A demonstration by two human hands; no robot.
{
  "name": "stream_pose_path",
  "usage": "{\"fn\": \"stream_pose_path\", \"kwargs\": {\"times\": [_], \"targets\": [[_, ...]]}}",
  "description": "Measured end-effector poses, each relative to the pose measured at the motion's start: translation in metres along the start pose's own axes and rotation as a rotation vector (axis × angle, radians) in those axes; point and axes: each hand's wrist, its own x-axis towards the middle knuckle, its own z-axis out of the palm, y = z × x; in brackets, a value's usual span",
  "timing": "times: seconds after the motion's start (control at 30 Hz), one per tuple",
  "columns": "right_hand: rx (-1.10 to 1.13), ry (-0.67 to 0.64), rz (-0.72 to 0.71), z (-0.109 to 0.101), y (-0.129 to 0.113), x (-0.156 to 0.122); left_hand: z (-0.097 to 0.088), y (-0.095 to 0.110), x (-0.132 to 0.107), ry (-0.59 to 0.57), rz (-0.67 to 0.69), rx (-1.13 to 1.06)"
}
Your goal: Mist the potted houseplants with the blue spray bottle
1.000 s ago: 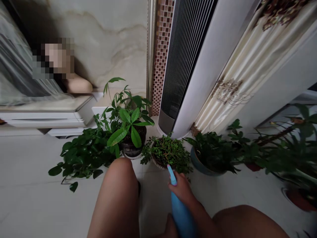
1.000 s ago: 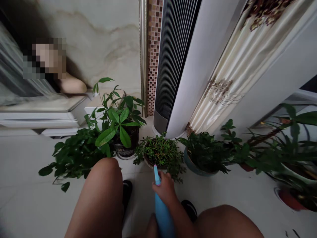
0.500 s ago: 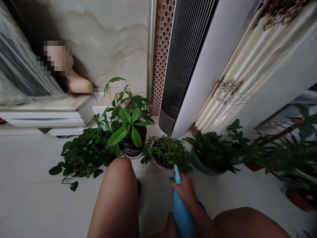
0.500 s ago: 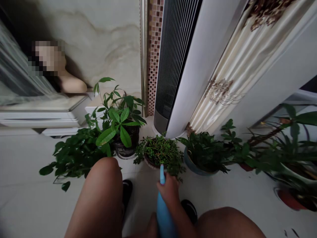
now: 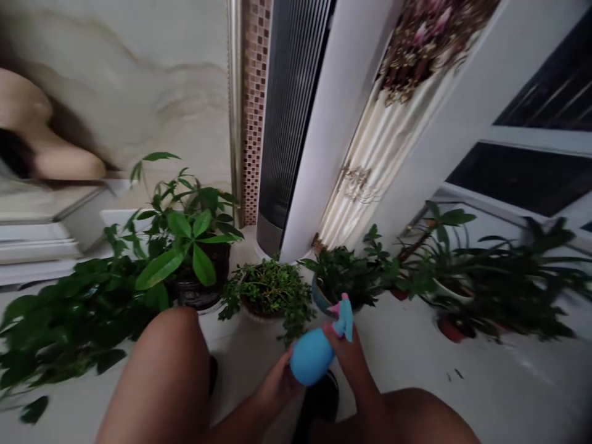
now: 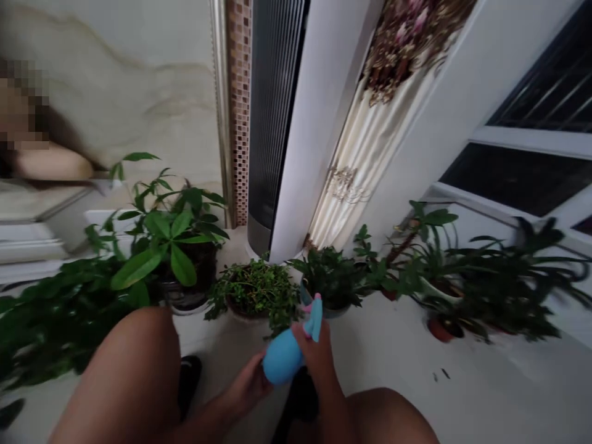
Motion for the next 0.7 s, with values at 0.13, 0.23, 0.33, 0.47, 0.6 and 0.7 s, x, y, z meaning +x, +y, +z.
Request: {"fn": "stream_pose_path", "kwargs": {"times": [0.13, 0.23, 0.33, 0.47, 0.6, 0.7], "targets": [[-0.003, -0.03, 0.01, -0.009, 0.024, 0.003, 0.003, -0.009, 0.007, 0.028, -0.132, 0.006], [0.02, -0.031, 0.159, -0.014, 0.03, 0.009, 0.007, -0.017, 0.014, -0.026, -0.11, -0.068], [0.052, 0.039, 0.238, -0.017, 0.025, 0.015, 0.021, -0.012, 0.021, -0.097, -0.013, -0.119], [0.032, 0.242, 0.24, -0.022, 0.011, 0.032, 0.057, 0.017, 0.028, -0.099, -0.038, -0.019], [0.092, 0.303, 0.217, -0.036, -0.005, 0.068, 0.091, 0.059, 0.026, -0.155, -0.107, 0.103], [0.165, 0.341, 0.229, -0.047, -0.007, 0.094, 0.107, 0.085, 0.023, -0.331, -0.064, 0.12]]}}
